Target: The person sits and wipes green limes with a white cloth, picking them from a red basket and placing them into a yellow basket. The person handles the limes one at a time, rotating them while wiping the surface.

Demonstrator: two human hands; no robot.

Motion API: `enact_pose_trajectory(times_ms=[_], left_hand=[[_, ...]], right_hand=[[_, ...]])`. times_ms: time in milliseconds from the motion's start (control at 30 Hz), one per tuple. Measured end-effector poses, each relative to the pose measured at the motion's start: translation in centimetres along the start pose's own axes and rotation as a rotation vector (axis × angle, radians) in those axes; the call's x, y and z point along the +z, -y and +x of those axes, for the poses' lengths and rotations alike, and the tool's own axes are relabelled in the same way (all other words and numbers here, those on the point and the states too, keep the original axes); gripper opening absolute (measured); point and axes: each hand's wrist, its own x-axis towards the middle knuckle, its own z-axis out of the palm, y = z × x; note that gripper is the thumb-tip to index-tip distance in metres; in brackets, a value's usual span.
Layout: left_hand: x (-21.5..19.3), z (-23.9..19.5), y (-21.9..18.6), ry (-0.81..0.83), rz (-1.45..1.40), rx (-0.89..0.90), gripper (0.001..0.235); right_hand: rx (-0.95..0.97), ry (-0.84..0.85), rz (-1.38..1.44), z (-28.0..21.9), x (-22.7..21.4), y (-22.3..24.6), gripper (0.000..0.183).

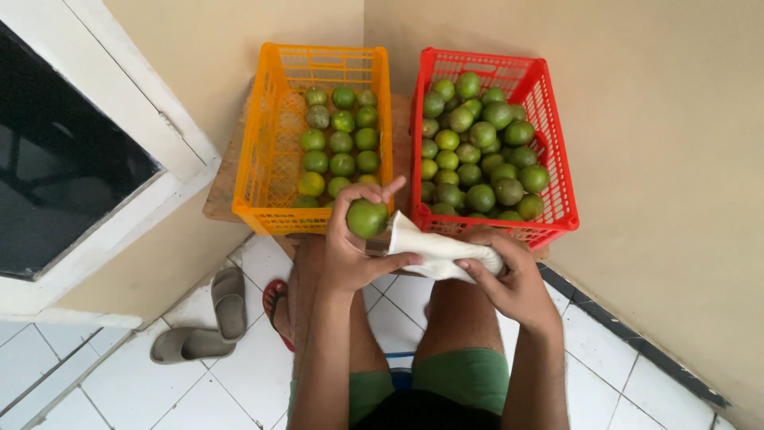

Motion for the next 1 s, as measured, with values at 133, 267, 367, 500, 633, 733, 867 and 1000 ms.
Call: enact_pose_trajectory(times_ms=[133,267,367,500,633,733,867,1000], left_hand=[[-1.0,-0.6,1.5,0.02,-0.02,-0.021,0.068],[1.2,-0.5,1.6,-0.21,0.213,-0.091,0.05],[1.6,-1.0,3.1,-0.294,0.199,-0.151,0.052],[0.9,-2.0,5.7,-0.322,-0.165,-0.312,0.06],[2.0,-2.3,5.9,-0.255,-0.379,-0.397,0.062],[2.5,-2.5,5.7,-0.21,-0.398,-0.452,0.063],[2.0,-2.6,6.0,-0.105,-0.39,-0.448,0.064],[2.7,-2.3,5.4,-0.092,-0.361,-0.394,0.063]], right_hand=[[0.097,-0.049,0.057,1.3,0.5,1.8,0.042],[0.212,-0.434,0.066,2.0,2.3,1.3,0.048],[0.255,-0.573,0.175,2.0,3.4,0.8,0.046],[0.344,-0.574,0.769,1.2,3.7,-4.0,0.051],[0.374,-0.615,0.962,1.9,5.0,-1.8,0.052],[0.522,-0.602,1.094,1.9,5.9,-0.7,0.052],[0.341,-0.44,0.865,1.9,5.3,-2.7,0.016],[0.179,-0.49,0.64,2.6,5.6,1.0,0.03]])
